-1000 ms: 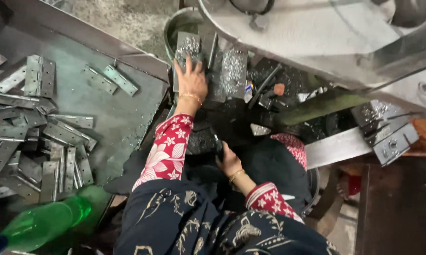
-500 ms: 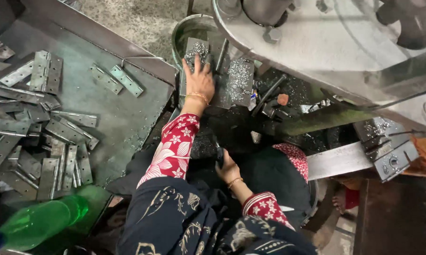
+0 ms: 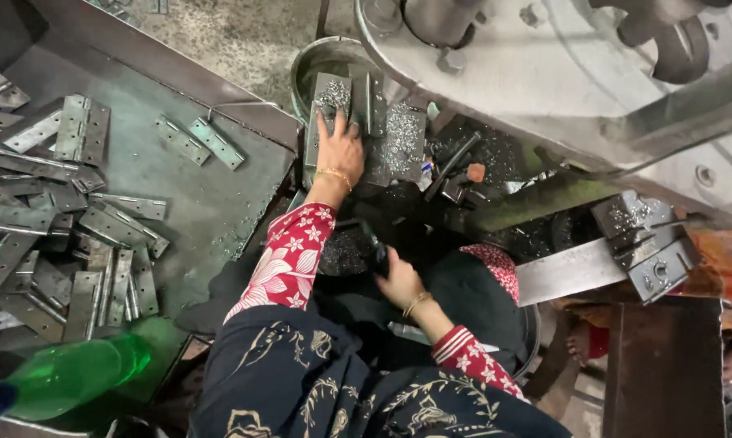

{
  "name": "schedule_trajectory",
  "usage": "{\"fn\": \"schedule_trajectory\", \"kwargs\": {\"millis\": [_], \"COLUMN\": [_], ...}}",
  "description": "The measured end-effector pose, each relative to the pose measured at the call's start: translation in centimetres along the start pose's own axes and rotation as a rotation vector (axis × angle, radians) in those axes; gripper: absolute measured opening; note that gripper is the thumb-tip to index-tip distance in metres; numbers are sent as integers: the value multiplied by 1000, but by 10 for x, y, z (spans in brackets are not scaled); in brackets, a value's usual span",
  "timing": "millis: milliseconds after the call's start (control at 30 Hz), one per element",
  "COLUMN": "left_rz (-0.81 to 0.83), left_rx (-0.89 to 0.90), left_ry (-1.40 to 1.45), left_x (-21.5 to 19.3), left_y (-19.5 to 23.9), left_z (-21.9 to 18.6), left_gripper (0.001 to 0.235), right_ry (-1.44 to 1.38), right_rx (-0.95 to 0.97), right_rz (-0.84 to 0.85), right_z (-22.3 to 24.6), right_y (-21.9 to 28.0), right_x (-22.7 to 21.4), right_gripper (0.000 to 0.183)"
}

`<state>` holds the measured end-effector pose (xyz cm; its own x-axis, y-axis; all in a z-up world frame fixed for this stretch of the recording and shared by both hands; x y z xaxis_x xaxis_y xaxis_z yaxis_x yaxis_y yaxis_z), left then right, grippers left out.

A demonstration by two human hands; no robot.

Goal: The person picks up metal hinge plates from a pile, places them individually into a machine press to be worked on, and uses a hand-held tool to manipulate the pieces.

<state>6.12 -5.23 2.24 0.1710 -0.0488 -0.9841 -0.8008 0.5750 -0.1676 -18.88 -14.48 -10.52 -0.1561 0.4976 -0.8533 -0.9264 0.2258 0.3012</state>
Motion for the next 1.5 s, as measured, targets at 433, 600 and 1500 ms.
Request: {"fn": "schedule_trajectory", "kwargs": {"millis": [433, 600, 1500], "left_rz": [-94, 62, 32], "left_rx": [82, 85, -40], "left_ry": [44, -30, 173], "left_x": [-15, 1, -8], "left_y": [94, 71, 10], "left_z": [-26, -20, 8], "left_gripper": [30, 56, 61], "right_ry": [79, 69, -106], "right_rx": [61, 62, -106], "right_rz": [46, 45, -214], "right_z": [22, 22, -45], "right_y": [4, 4, -27], "right_x": [-20, -23, 73], "right_gripper": [78, 78, 68]}}
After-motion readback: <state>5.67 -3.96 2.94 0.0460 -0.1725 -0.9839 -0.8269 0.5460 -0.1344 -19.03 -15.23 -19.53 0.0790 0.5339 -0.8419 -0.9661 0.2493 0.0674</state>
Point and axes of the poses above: each hand's wrist, its own y-axis away from the middle knuckle, its own x-axis out of the palm, z = x × y, the point moved 10 cm from there along -y, towards the middle knuckle
